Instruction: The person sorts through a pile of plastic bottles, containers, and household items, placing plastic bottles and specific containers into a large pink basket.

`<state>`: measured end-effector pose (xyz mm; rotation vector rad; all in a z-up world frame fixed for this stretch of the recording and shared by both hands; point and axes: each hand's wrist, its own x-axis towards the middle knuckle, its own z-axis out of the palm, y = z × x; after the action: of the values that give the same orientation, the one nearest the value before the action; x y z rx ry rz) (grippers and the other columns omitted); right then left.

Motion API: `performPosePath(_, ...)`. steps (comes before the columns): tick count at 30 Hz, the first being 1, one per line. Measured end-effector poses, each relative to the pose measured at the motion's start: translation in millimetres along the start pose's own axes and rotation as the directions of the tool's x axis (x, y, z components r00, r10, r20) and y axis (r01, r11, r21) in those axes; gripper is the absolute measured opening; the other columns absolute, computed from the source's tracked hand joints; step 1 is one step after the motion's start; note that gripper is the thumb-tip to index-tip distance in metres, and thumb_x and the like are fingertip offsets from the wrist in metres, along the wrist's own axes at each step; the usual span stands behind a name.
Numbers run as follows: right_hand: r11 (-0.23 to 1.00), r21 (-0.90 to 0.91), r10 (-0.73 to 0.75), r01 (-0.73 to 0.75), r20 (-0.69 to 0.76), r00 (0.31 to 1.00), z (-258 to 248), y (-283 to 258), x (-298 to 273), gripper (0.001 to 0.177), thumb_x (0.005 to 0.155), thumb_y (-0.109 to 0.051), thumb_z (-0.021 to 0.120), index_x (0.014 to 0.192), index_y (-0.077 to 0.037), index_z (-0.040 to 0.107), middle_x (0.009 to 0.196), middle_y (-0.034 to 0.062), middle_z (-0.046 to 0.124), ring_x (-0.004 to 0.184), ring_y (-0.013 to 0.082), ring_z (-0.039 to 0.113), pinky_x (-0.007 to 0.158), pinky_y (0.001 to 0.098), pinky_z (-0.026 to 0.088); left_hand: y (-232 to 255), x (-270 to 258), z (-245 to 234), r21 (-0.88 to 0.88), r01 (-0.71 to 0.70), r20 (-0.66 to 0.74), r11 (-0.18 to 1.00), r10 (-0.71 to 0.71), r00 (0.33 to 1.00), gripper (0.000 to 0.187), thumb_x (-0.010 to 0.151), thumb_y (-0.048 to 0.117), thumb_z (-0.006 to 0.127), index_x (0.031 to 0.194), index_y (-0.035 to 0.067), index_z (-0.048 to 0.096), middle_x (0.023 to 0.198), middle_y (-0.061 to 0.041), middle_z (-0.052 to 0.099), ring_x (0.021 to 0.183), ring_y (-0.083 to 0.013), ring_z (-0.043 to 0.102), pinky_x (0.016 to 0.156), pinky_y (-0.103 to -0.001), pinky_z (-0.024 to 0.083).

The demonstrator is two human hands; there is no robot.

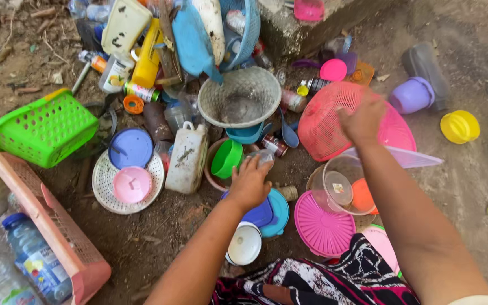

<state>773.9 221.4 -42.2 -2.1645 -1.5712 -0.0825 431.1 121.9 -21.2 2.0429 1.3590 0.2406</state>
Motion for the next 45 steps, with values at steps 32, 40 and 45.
performPosePath(32, 0.197, 0.579, -0.924, 0.791, -0.161, 0.348, -27, -195, -96, 0.049, 0.081, -0.004, 0.069, 0.129, -0.005, 0.065, 0.115, 0.014, 0.067, 0.108, 0.0341, 0.063, 0.094, 0.0461, 0.05, -34, 17, -51, -0.874, -0.461, -0.464, 0.153, -0.543, 0.7, 0.079, 0.087, -0.005, 0.057, 0.159, 0.013, 0.03, 0.142, -0.017, 0.055, 0.119, -0.0316, 0.065, 0.09, -0.047, 0.062)
performPosePath(40, 0.699, 0.455, -0.524, 0.552, -0.2, 0.828, 64, -166, -28, 0.051, 0.089, -0.024, 0.077, 0.136, -0.01, 0.061, 0.131, 0.0211, 0.061, 0.123, 0.0421, 0.057, 0.108, 0.0491, 0.045, -100, -52, -67, -0.965, -0.254, -0.165, 0.059, -0.894, 0.417, 0.067, 0.089, -0.006, 0.048, 0.147, 0.024, 0.03, 0.142, -0.008, 0.05, 0.114, -0.0285, 0.064, 0.076, -0.053, 0.063)
performPosePath(45, 0.717, 0.37, 0.093, -0.591, 0.789, 0.607, 116, -146, 4, 0.062, 0.094, -0.04, 0.062, 0.151, -0.022, 0.046, 0.146, 0.0142, 0.053, 0.129, 0.0374, 0.056, 0.093, 0.0563, 0.054, -102, -67, -73, -0.983, -0.184, -0.094, 0.025, -0.921, 0.379, 0.066, 0.092, -0.003, 0.048, 0.148, 0.026, 0.03, 0.143, -0.009, 0.052, 0.115, -0.0297, 0.063, 0.074, -0.051, 0.063)
